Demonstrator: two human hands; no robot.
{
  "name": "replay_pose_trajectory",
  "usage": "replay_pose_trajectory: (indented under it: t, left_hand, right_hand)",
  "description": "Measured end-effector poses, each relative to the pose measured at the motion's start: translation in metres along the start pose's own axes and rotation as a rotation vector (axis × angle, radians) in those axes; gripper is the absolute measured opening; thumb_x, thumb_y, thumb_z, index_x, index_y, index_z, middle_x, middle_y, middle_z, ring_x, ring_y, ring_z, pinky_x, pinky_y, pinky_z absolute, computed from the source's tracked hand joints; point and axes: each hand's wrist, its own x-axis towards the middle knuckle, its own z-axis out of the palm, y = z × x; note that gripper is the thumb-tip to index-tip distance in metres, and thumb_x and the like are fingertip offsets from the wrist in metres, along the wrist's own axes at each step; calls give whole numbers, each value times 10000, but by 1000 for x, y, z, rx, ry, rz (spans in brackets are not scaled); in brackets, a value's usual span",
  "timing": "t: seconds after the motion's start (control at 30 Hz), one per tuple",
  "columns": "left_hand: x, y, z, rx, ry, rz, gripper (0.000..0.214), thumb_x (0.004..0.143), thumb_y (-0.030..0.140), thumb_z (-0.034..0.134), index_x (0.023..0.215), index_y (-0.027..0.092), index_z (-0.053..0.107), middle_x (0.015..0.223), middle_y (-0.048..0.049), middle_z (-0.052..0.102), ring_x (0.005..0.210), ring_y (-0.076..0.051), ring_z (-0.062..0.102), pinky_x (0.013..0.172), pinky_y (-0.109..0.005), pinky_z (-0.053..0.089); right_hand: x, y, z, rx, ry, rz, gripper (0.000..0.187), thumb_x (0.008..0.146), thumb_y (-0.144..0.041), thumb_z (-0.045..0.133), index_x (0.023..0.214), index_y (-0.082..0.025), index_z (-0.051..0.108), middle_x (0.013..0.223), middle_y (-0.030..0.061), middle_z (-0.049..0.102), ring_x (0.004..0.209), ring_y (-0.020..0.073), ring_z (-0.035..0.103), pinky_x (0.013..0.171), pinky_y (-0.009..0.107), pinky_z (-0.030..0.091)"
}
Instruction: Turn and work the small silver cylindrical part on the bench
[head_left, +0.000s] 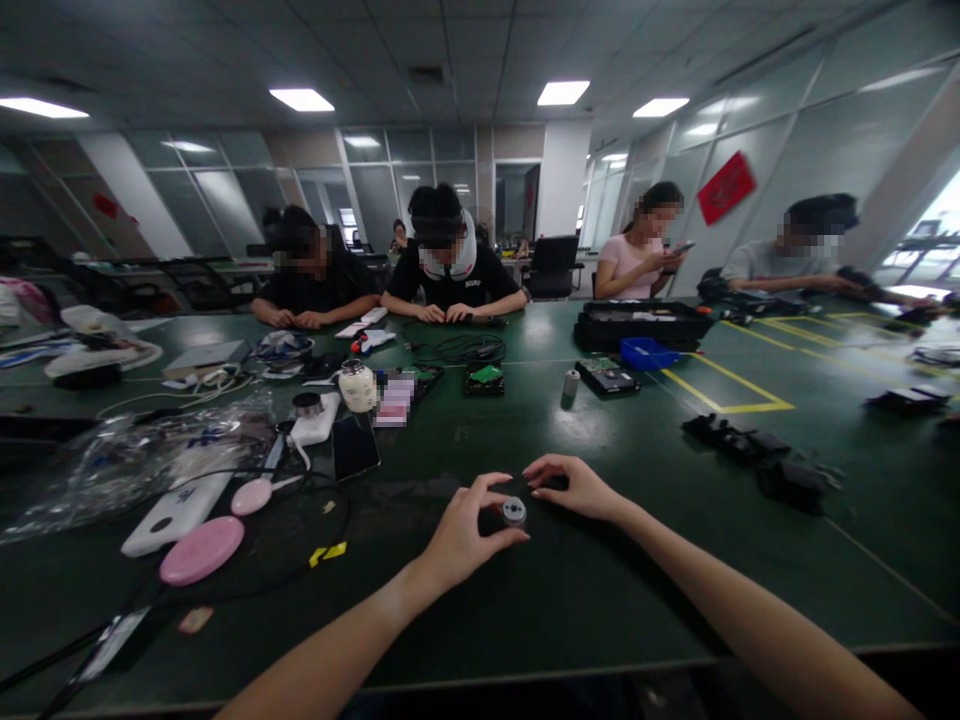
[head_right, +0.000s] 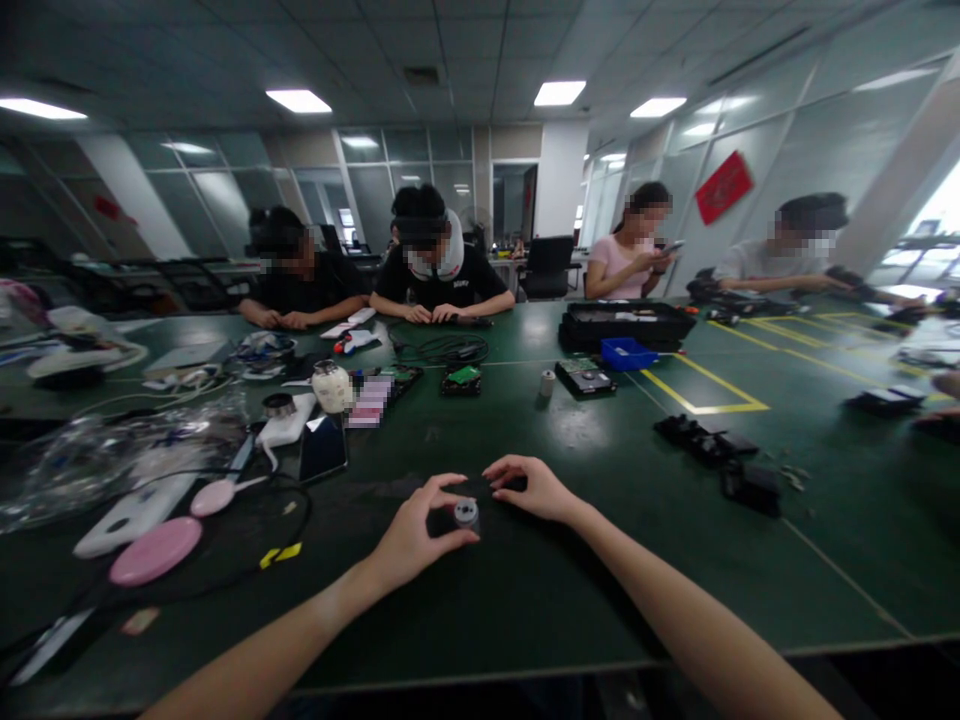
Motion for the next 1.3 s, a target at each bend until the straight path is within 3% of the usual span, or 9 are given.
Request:
replay_pose_trajectory:
  t: [0.27,0.9,1.1,1.3]
  left_hand:
    - [0,3,-1,-8,-7,-18,659,707,391,797,1253,269,450,1062,-21,723,1062,-264,629,986,-425,379]
    - [0,2,0,-40,-8,-13,661,709,371,800,1262,276,451,1076,-22,719,1087,-262,625,1016,-434,380]
    - [0,1,1,-40,-8,-23,669,701,377,803,1260,276,451,1078,-26,718,1070,-266,632,1012,-437,379]
    - [1,1,0,-49,-3,-20,667,698,369,805,1259,275,457,1075,-27,719,1070,-263,631,1010,-436,383]
  right_hand:
    - [1,-1,-1,51,1,73,358,739,-210,730,1075,-127,638,1055,114,688,903,209,698,847,398,573]
    - [2,0,6,-127,152,38,142,777,-176,666,908,-162,718,911,62,738,809,193,710,778,335,575]
    - [-1,-6,3,-246,83,-81,195,812,-148,607,947,-204,736,945,50,731,836,181,698,779,313,574]
    - [-2,-8,3,-301,60,-79,240,812,-138,609,992,-233,736,955,45,725,844,186,692,794,321,567]
